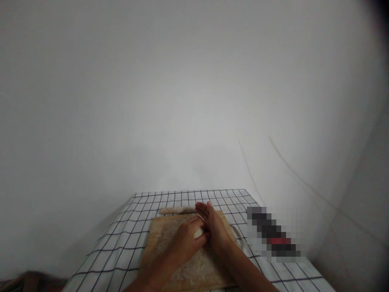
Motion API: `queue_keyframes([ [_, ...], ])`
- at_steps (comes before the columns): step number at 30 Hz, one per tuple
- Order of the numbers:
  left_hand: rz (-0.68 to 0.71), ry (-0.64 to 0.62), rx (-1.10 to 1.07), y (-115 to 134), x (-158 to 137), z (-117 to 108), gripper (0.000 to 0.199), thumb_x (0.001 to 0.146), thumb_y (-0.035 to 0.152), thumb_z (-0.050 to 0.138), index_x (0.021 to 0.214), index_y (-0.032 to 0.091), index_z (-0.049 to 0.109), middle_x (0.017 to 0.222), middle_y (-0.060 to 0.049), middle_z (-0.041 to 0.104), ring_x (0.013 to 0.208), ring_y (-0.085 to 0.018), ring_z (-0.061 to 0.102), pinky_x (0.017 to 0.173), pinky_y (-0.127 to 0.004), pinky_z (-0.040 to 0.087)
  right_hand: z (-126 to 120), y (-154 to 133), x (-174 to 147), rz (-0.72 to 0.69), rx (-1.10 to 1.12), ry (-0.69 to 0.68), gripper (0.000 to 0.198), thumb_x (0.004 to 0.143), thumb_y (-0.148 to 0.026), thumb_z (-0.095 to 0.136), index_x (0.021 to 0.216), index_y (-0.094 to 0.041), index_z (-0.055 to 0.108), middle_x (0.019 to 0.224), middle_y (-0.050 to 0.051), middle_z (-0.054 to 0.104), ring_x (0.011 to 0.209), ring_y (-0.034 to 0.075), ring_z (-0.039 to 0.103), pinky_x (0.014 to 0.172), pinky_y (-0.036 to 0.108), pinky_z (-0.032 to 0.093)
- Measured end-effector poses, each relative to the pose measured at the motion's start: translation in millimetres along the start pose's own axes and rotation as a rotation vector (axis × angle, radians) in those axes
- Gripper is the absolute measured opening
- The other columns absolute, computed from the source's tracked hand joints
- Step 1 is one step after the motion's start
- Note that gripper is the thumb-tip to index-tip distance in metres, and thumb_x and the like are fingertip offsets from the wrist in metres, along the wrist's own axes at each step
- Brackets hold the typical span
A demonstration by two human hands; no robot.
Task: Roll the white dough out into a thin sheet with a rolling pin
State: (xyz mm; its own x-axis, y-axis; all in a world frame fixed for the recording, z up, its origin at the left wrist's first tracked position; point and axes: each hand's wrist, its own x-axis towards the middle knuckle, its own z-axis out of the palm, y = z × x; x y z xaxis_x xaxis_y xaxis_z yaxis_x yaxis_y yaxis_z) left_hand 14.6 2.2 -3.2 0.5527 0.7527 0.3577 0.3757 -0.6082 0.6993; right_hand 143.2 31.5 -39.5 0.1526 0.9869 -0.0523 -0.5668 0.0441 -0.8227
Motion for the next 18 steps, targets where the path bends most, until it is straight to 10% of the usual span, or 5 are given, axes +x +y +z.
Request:
queue_keyframes([
  [6,-0.145,-0.074,0.020,-24.6,-21.9,-30.6,0.095,0.066,0.034,0.090,0.151,0.027,0.047,0.158,-0.008,0.050,0.144,-0.034,0.046,0.121,-0.048,0.035,4.5,-2.9,-8.6,-0.084,-0.005,0.031,0.047,0.085,-0.067,0.061,0.098,-0.024,0.075,0.124,0.010,0.074,0.128,0.031,0.062,0.109,0.046,0.047],
  [18,-0.241,-0.068,0.065,-14.9,-40.8,-35.5,0.065,0.081,0.032,0.076,0.143,0.032,0.059,0.151,-0.005,0.058,0.140,-0.031,0.053,0.119,-0.047,0.040,21.9,14.6,-33.2,-0.170,-0.149,0.130,0.058,0.092,-0.069,0.046,0.110,-0.023,0.077,0.128,0.008,0.073,0.130,0.030,0.061,0.114,0.043,0.042],
])
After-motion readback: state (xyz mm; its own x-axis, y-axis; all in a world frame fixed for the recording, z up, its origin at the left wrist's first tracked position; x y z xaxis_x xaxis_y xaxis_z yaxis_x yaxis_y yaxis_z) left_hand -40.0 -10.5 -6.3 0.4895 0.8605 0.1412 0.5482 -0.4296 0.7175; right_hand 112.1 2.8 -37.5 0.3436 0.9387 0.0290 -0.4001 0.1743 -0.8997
